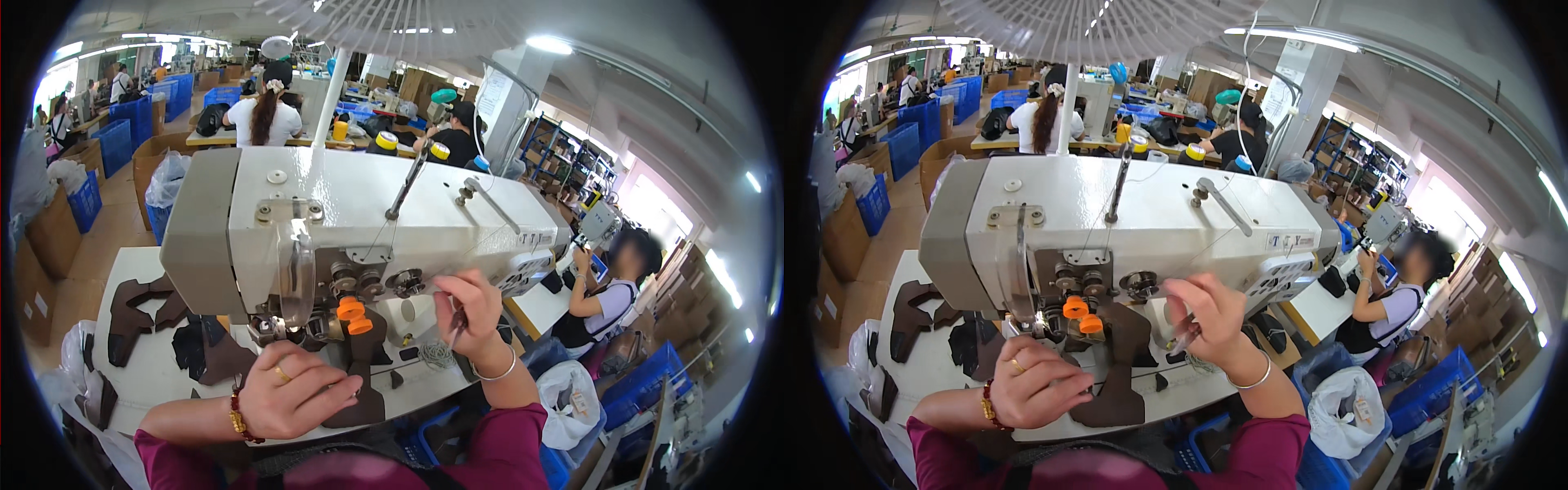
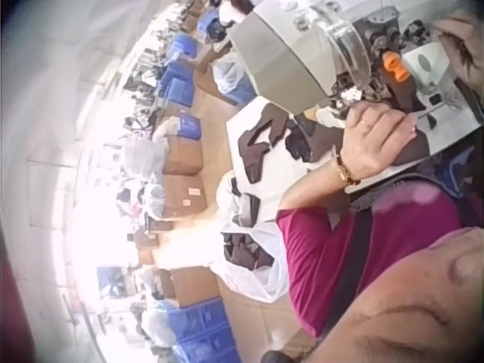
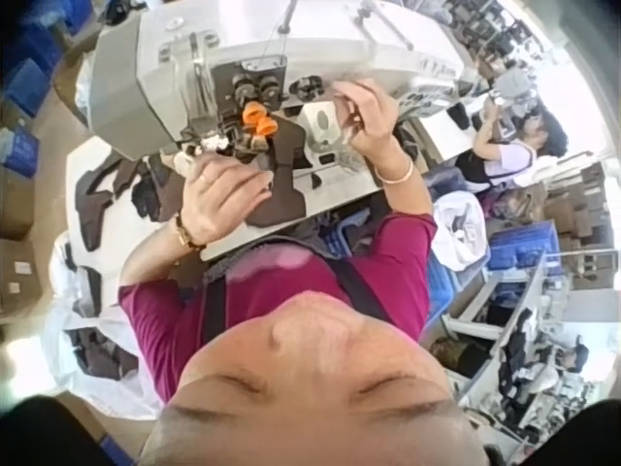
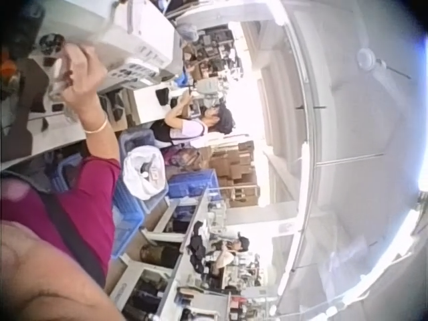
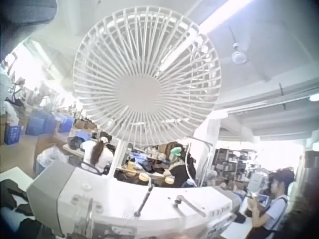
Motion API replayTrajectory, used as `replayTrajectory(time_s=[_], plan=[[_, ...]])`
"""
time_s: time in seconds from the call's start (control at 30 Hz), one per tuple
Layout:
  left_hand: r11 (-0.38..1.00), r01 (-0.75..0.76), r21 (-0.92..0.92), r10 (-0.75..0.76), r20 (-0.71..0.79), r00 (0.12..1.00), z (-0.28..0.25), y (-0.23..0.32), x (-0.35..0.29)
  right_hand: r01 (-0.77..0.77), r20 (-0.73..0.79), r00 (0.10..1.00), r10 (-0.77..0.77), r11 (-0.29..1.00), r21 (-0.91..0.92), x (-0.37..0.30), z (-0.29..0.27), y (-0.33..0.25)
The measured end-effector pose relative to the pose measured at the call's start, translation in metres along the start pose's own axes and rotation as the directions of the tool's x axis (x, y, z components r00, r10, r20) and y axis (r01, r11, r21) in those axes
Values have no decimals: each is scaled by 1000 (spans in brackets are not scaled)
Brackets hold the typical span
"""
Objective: The recorder uses an industrial sewing machine to stitch together pieces of brown leather for shoe uppers.
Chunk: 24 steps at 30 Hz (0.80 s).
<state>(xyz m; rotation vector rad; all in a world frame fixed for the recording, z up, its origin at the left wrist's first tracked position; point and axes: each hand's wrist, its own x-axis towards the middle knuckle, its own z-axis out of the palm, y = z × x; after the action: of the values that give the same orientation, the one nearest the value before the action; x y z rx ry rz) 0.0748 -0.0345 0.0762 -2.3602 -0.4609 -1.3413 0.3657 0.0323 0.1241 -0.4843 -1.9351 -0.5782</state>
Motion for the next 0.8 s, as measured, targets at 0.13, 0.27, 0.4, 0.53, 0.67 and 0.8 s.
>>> replayTrajectory(time_s=[0.13,0.27,0.4,0.53,0.67,0.8], plan=[[994,-24,-109,31,61,998,17,9,-5,-154,-56,985,162,979,137,-28,-22,-9],[980,-13,-197,54,204,977,31,21,-6,-390,-102,904,416,898,203,-72,-52,-20],[939,65,-339,68,365,928,60,34,0,-566,-79,764,641,724,394,-107,-76,-23],[888,131,-440,109,479,871,126,53,-5,-734,22,562,827,486,474,-128,-86,-23],[925,74,-372,211,667,714,209,63,-20,-751,81,526,847,417,511,-140,-87,-17],[969,22,-248,182,766,616,284,63,-22,-710,56,608,792,511,485,-141,-83,4]])
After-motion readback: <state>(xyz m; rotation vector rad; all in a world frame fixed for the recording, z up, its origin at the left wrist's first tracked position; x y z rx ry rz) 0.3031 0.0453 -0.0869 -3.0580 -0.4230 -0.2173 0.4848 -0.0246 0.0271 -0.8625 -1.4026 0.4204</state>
